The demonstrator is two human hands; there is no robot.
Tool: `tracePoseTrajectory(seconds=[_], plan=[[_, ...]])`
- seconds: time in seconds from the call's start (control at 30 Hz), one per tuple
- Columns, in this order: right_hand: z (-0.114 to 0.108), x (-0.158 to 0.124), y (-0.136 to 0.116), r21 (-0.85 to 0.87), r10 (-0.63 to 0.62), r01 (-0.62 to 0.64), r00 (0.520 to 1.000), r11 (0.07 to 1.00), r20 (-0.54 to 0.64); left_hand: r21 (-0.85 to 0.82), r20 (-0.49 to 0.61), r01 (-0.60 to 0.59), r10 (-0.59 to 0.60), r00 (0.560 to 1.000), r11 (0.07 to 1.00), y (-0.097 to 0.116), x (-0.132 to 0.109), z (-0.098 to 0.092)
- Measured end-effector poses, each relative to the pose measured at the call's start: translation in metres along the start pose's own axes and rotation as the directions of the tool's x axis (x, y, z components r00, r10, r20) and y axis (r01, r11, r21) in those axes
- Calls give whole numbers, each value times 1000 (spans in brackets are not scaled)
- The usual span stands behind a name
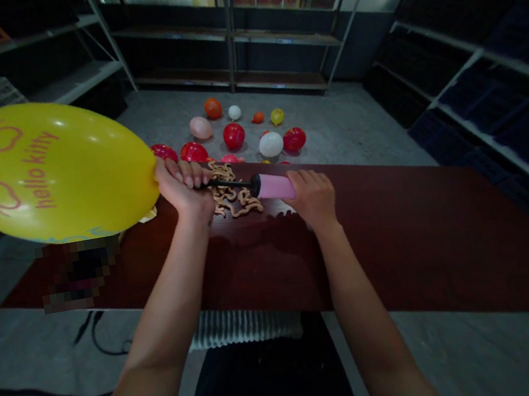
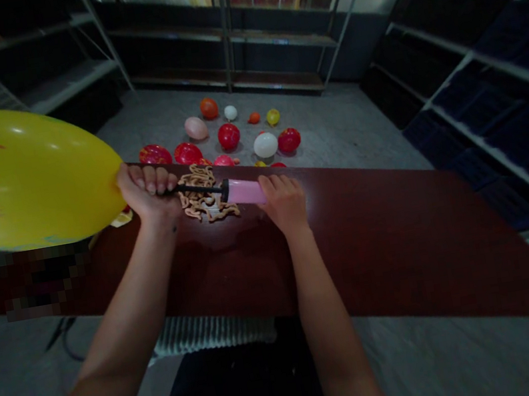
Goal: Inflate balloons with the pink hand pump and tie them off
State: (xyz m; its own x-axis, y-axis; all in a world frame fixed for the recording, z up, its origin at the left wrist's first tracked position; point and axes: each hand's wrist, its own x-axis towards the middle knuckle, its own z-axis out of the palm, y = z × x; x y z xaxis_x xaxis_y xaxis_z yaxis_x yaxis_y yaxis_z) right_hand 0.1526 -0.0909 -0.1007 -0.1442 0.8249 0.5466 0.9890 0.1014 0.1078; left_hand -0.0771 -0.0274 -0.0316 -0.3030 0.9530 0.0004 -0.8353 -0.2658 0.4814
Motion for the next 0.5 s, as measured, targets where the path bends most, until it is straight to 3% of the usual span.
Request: tracePoseTrajectory(seconds=[0.17,0.27,0.5], plan=[[-1,-3,17,-33,38,-38,999,999,-6,-25,79,-85,86,993,996,10,10,-12],[-3,-4,25,-48,53,-55,998,997,-30,-32,58,-91,93,994,995,14,13,-14],[-3,-6,15,-3,46,-46,999,999,-14,-61,27,-90,92,995,994,21,7,-7]])
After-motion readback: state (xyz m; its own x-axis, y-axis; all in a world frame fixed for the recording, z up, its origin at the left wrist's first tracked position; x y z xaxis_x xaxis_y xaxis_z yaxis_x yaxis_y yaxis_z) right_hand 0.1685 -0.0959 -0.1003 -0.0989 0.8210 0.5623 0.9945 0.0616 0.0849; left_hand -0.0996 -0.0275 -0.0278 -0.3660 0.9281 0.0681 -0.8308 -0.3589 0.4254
